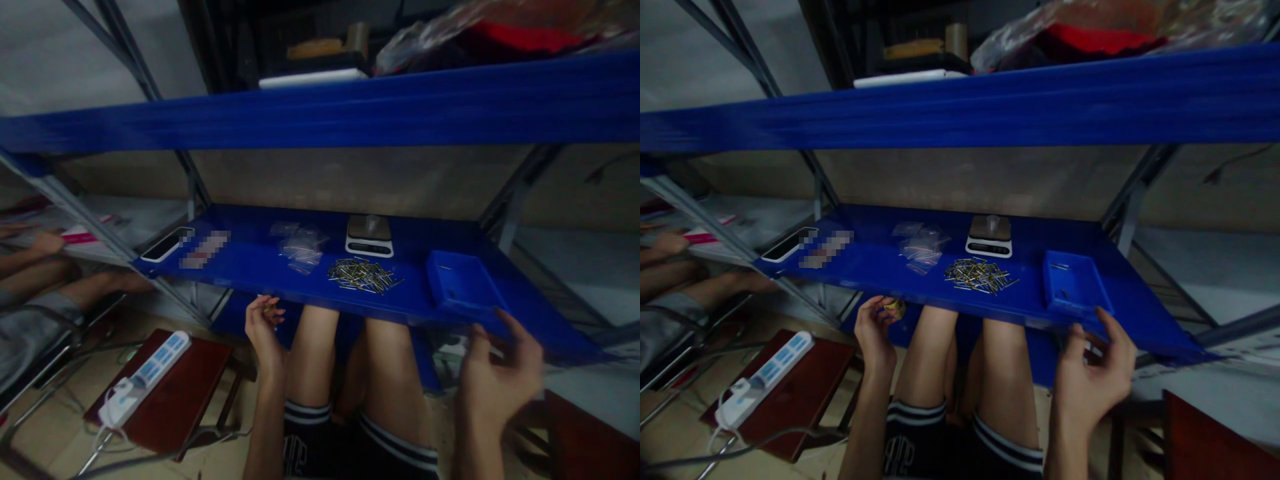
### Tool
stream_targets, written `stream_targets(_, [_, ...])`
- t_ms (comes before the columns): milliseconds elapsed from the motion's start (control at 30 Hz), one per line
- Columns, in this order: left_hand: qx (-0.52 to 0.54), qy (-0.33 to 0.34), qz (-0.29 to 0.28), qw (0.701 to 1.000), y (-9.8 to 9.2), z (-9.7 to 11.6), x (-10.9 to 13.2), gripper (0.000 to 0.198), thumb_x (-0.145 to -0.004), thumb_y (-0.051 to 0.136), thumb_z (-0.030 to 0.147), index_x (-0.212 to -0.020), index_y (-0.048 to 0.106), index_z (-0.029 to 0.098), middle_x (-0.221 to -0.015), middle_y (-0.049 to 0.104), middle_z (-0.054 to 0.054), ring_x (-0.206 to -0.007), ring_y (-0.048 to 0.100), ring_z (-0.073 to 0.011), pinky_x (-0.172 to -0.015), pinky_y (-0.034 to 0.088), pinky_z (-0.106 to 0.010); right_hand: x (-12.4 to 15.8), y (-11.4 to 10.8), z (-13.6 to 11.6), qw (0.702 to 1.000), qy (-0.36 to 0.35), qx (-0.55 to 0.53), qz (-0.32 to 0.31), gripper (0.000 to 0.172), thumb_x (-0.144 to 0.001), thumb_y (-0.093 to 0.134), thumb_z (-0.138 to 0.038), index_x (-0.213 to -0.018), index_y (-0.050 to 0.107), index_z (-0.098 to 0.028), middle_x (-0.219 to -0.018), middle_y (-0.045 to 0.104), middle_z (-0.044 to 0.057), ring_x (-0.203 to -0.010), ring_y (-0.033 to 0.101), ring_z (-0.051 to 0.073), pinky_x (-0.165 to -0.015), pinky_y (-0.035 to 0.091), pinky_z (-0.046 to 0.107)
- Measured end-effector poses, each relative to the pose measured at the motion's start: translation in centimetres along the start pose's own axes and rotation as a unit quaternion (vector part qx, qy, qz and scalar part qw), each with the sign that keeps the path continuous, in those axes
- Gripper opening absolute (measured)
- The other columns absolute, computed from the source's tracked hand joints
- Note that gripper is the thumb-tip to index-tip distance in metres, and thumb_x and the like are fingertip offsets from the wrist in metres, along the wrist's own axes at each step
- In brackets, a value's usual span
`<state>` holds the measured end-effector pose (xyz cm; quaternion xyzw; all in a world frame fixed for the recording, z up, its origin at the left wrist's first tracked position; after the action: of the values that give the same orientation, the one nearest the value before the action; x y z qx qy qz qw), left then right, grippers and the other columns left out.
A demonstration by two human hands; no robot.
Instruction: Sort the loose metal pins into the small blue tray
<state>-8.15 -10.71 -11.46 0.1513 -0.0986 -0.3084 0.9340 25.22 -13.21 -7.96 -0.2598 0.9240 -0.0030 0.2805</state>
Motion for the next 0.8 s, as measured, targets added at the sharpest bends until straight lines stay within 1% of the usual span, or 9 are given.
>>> stream_targets(67, [0.006,-0.001,-0.017,1.000,0.0,0.3,0.0,0.029,-0.081,0.058,0.041,-0.097,0.066,0.018,-0.085,0.072,-0.003,-0.059,0.061,-0.0119,-0.055,0.046,-0.023,0.2,0.2,-0.5,0.999,-0.033,0.017,0.010,0.057,-0.089,0.068,-0.042,-0.140,0.068,-0.016,-0.139,0.065,0.018,-0.093,0.068,0.027,-0.076,0.052,0.039])
stream_targets(100, [0.007,-0.003,-0.029,1.000,0.1,0.4,0.1,0.029,-0.082,0.059,0.041,-0.096,0.066,0.017,-0.079,0.070,-0.001,-0.056,0.057,-0.0108,-0.053,0.044,-0.023,0.3,0.5,-0.7,0.999,-0.044,0.017,0.000,0.060,-0.090,0.067,-0.042,-0.143,0.066,-0.016,-0.141,0.063,0.018,-0.093,0.068,0.027,-0.074,0.053,0.038])
stream_targets(233, [-0.001,-0.011,-0.082,0.997,0.3,0.5,0.2,0.030,-0.083,0.062,0.045,-0.090,0.068,0.015,-0.061,0.059,0.003,-0.044,0.043,-0.0090,-0.043,0.032,-0.021,0.6,1.6,-0.8,0.990,-0.095,0.025,-0.099,0.067,-0.094,0.064,-0.048,-0.153,0.057,-0.018,-0.146,0.060,0.019,-0.090,0.069,0.026,-0.072,0.056,0.038])
stream_targets(300, [-0.006,-0.013,-0.094,0.995,0.4,0.3,0.1,0.030,-0.083,0.065,0.045,-0.088,0.068,0.015,-0.059,0.059,0.003,-0.044,0.043,-0.0089,-0.042,0.031,-0.021,0.8,2.0,-0.4,0.984,-0.108,0.033,-0.137,0.067,-0.096,0.061,-0.051,-0.156,0.054,-0.021,-0.148,0.060,0.017,-0.092,0.070,0.027,-0.076,0.057,0.040])
stream_targets(500, [-0.004,-0.010,-0.103,0.995,0.3,0.1,-0.1,0.030,-0.080,0.069,0.045,-0.087,0.068,0.016,-0.064,0.061,0.002,-0.049,0.049,-0.0089,-0.047,0.037,-0.020,0.9,2.2,1.1,0.980,-0.113,0.067,-0.148,0.066,-0.097,0.058,-0.055,-0.156,0.054,-0.026,-0.145,0.063,0.014,-0.095,0.072,0.032,-0.078,0.057,0.046])
stream_targets(600, [-0.003,-0.010,-0.107,0.994,0.1,0.0,0.0,0.026,-0.082,0.069,0.043,-0.084,0.068,0.017,-0.064,0.060,0.002,-0.051,0.050,-0.0088,-0.049,0.037,-0.019,0.8,2.5,1.2,0.971,-0.157,0.078,-0.162,0.069,-0.099,0.055,-0.055,-0.158,0.051,-0.021,-0.149,0.059,0.018,-0.115,0.068,0.039,-0.091,0.057,0.054])
stream_targets(700, [-0.001,-0.012,-0.119,0.993,0.1,0.0,0.1,0.024,-0.083,0.069,0.042,-0.082,0.068,0.017,-0.065,0.061,0.001,-0.052,0.051,-0.0090,-0.050,0.039,-0.020,0.6,2.8,1.2,0.961,-0.198,0.083,-0.174,0.072,-0.100,0.051,-0.056,-0.159,0.049,-0.014,-0.153,0.054,0.022,-0.138,0.055,0.043,-0.108,0.048,0.061])
stream_targets(767, [0.000,-0.015,-0.127,0.992,0.1,0.1,0.2,0.024,-0.083,0.070,0.042,-0.081,0.068,0.018,-0.066,0.062,0.001,-0.052,0.051,-0.0088,-0.052,0.040,-0.020,0.6,3.0,1.2,0.958,-0.208,0.087,-0.178,0.073,-0.100,0.050,-0.056,-0.158,0.050,-0.011,-0.153,0.052,0.024,-0.142,0.051,0.043,-0.112,0.046,0.062])
stream_targets(800, [0.001,-0.015,-0.129,0.992,0.1,0.1,0.3,0.024,-0.084,0.070,0.042,-0.080,0.068,0.018,-0.066,0.063,0.001,-0.052,0.051,-0.0088,-0.052,0.040,-0.020,0.5,3.0,1.2,0.958,-0.209,0.086,-0.177,0.073,-0.099,0.051,-0.056,-0.157,0.051,-0.011,-0.152,0.053,0.024,-0.140,0.053,0.043,-0.110,0.047,0.063])
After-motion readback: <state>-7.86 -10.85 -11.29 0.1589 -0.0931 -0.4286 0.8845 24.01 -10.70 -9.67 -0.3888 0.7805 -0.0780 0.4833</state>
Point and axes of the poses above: each hand's wrist, its own x-axis away from the middle knuckle, its own y-axis out of the palm, z = x × y, the point moved 2 cm from there along -x, towards the middle knuckle
